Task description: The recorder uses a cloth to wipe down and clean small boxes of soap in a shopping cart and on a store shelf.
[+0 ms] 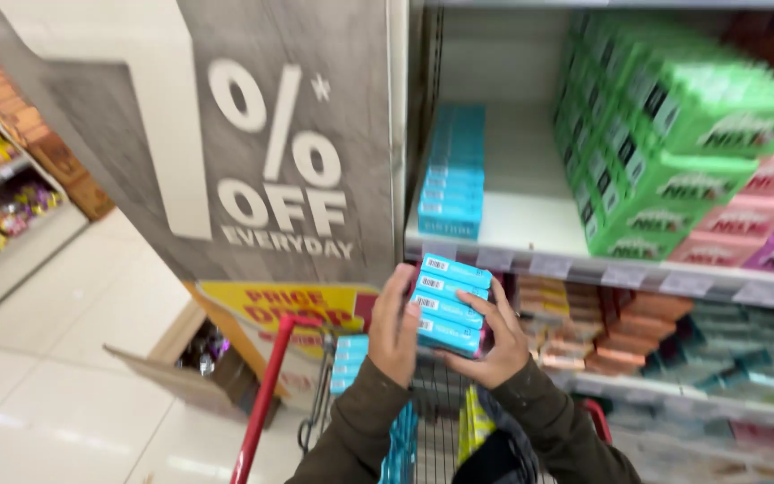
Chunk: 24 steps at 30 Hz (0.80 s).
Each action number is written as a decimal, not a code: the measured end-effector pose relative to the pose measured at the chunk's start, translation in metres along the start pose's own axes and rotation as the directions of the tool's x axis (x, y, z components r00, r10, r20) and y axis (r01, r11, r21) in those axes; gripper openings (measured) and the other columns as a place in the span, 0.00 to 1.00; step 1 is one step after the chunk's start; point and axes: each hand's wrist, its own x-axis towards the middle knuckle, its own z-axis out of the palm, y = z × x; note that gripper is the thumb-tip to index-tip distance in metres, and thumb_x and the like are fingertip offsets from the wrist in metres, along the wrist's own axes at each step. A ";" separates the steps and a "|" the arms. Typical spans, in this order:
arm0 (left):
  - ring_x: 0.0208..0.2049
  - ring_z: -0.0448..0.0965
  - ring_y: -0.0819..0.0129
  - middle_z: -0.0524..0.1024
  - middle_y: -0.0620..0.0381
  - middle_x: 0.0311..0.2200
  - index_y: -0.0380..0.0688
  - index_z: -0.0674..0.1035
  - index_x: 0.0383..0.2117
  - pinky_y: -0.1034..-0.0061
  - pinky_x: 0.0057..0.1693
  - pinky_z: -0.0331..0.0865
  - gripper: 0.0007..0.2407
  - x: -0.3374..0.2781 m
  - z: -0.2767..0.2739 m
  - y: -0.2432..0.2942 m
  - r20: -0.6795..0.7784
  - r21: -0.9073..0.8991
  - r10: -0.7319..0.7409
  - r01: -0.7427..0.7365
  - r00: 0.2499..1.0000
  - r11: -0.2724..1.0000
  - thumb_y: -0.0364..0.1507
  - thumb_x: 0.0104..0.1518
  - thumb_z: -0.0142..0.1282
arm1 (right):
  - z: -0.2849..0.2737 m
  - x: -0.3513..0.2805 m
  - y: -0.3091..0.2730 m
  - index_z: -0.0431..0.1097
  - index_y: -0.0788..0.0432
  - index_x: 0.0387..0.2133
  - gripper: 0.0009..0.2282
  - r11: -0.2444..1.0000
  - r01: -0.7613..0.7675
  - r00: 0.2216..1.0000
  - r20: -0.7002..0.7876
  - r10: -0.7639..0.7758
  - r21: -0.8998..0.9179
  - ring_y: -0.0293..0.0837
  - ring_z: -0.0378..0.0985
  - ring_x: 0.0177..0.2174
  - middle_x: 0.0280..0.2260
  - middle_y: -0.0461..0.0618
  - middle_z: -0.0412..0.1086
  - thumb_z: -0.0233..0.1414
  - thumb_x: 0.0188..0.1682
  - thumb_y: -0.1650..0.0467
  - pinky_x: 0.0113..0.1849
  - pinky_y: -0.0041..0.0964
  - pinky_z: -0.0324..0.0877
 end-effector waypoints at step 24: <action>0.66 0.65 0.44 0.73 0.46 0.58 0.43 0.81 0.48 0.55 0.67 0.60 0.18 0.077 0.018 0.002 0.006 0.123 0.152 -0.152 0.988 0.981 0.33 0.51 0.65 | 0.000 0.081 0.018 0.66 0.52 0.54 0.36 0.973 0.126 0.981 -0.118 -0.151 -0.194 0.60 0.76 0.52 0.61 0.72 0.61 0.70 0.27 0.64 0.51 0.47 0.72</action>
